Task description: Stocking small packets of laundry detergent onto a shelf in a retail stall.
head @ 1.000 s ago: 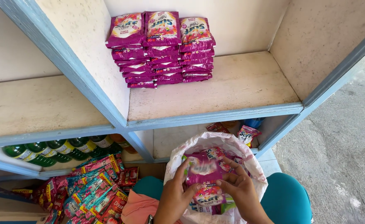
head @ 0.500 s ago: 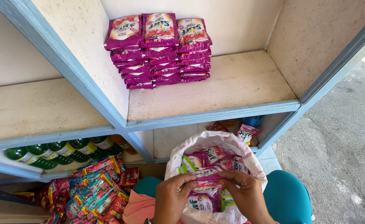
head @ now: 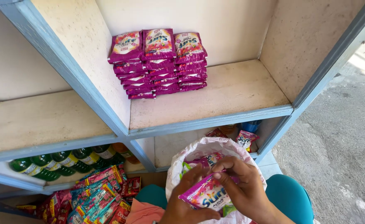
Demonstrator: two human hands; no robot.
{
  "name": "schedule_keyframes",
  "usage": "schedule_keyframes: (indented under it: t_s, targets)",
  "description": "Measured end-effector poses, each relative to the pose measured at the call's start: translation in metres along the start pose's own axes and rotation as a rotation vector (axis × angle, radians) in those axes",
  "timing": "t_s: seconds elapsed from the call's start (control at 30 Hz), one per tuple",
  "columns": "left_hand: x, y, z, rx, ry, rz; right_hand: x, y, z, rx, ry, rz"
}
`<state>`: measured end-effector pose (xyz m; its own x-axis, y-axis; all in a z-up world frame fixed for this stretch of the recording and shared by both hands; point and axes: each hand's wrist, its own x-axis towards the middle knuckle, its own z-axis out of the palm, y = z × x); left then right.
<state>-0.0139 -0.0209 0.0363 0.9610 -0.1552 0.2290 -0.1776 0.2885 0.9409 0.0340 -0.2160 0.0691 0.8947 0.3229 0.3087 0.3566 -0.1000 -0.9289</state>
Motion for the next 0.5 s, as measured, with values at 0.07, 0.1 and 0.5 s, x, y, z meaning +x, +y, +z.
schedule_keyframes:
  t_s: [0.07, 0.1, 0.5]
  targets:
    - [-0.005, -0.011, 0.007, 0.061, -0.004, -0.104, -0.003, 0.005, 0.0, 0.193, 0.091, -0.086]
    - [-0.005, -0.012, 0.005, 0.063, -0.006, -0.104, -0.004, 0.01, -0.002, 0.194, 0.093, -0.087]
    - [0.02, 0.024, -0.007, 0.221, 0.012, 0.016, -0.038, 0.184, 0.007, 1.005, -0.21, 0.548]
